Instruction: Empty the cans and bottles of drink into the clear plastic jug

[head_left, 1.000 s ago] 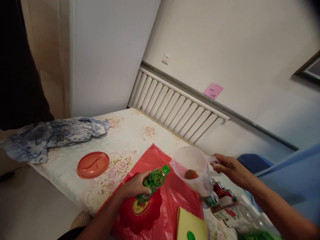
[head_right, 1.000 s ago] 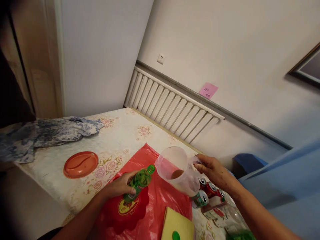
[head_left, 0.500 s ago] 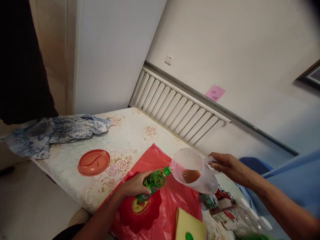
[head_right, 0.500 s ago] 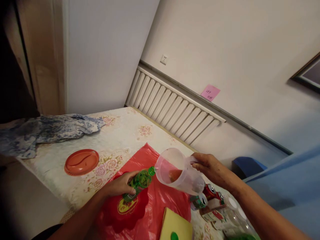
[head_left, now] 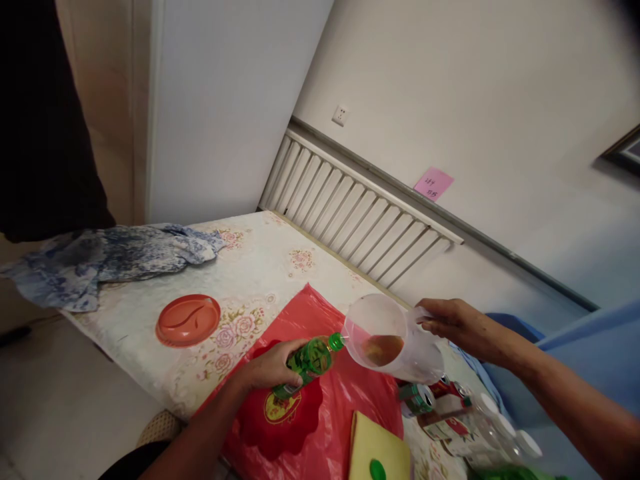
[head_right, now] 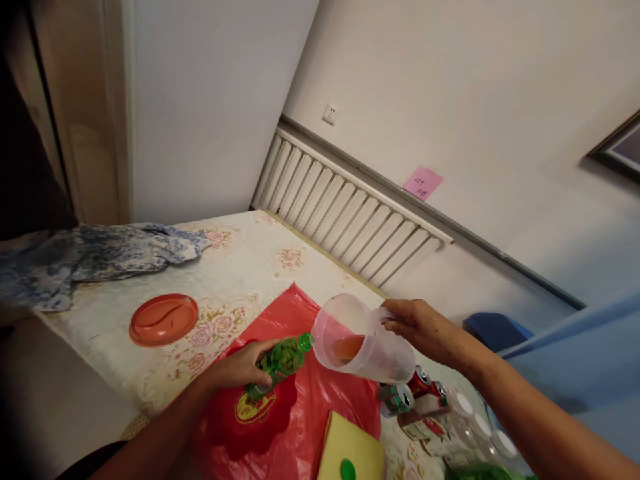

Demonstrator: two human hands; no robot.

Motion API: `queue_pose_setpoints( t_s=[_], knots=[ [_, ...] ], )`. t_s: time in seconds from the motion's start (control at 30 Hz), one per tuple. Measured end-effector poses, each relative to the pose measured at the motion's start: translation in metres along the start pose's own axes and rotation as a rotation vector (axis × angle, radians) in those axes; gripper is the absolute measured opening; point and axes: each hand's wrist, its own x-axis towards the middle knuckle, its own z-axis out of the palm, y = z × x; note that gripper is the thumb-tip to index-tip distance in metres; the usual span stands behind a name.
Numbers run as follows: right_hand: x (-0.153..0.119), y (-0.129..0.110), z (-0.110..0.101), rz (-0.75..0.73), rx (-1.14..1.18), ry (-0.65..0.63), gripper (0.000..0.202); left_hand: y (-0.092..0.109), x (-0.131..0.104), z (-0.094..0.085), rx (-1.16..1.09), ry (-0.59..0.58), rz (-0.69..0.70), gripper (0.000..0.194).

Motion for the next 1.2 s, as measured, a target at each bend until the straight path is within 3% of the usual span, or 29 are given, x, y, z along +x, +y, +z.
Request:
queue_pose_setpoints(
  t_s=[0.4, 1.2],
  knots=[
    [0.004, -0.012, -0.006, -0.016, -0.186, -0.066, 0.033, -0.002, 0.002, -0.002, 0.004, -0.036, -0.01, 0.073],
    [0.012, -0.03, -0.011, -0.013, -0.323, -0.108, 0.018, -0.006, 0.002, -0.002, -0.005, -0.042, -0.022, 0.075]
  ],
)
